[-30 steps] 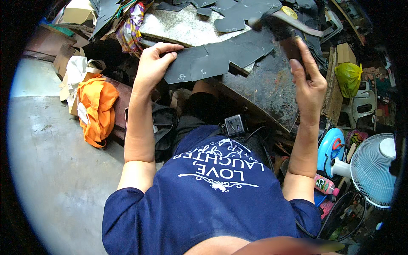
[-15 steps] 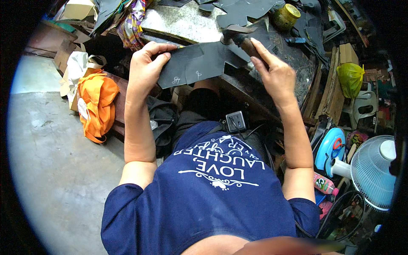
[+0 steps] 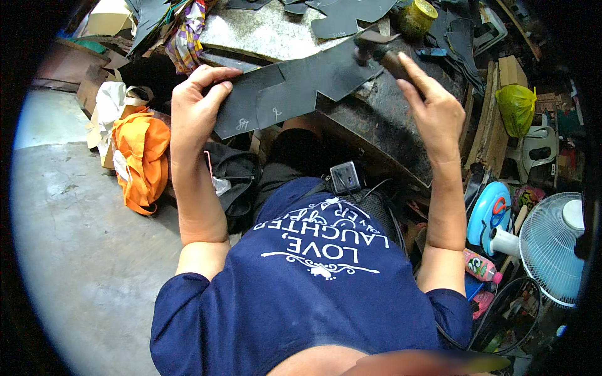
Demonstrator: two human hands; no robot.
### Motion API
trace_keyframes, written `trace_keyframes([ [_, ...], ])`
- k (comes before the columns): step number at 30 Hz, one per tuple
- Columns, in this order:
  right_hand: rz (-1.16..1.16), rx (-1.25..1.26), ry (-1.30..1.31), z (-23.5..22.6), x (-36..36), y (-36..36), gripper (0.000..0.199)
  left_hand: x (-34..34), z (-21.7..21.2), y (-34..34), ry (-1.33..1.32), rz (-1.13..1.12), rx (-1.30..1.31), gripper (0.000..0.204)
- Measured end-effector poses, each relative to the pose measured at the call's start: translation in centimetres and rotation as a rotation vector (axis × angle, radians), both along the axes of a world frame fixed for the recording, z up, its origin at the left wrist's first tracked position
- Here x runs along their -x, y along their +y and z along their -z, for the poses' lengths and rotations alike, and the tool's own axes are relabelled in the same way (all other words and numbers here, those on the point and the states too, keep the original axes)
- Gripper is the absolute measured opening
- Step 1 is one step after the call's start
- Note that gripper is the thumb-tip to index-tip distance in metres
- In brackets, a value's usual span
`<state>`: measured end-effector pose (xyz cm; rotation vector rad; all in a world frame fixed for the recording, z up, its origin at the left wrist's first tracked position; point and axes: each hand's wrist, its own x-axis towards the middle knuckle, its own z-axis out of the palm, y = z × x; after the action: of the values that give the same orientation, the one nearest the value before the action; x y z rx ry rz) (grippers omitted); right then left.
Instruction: The person repeatedly picks up dark, irregularly shaped leather pieces from a cluttered workbench, aligns them on a wooden block, and strikes them with a small hammer to shape or flatten them. The person handles the pieces one at a time, placing finished pieces aside.
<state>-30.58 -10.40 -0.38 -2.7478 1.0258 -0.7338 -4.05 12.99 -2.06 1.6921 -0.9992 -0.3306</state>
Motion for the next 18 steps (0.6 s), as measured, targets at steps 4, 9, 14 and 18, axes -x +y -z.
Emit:
trace_keyframes([
  [4,-0.185,-0.176,-0.519,0.2,0.5,-0.4,0.045,-0.2,-0.1,0.3,0.12,-0.041,0.008,0.021],
  [9,-0.092,-0.04,-0.04,0.8,1.3,0.3,0.041,-0.5,0.3,0.4,0.064,-0.04,0.021,0.021],
  [14,-0.18,-0.07,-0.349,0.7,2.9,-0.2,0.044,-0.5,-0.5,0.3,-0.054,-0.047,-0.001,0.022],
  [18,-0.023,-0.333,-0.107,3.2,2.4,0.0,0.044,0.6,-3.3,0.0,-0.175,-0.02,0.019,0.02],
])
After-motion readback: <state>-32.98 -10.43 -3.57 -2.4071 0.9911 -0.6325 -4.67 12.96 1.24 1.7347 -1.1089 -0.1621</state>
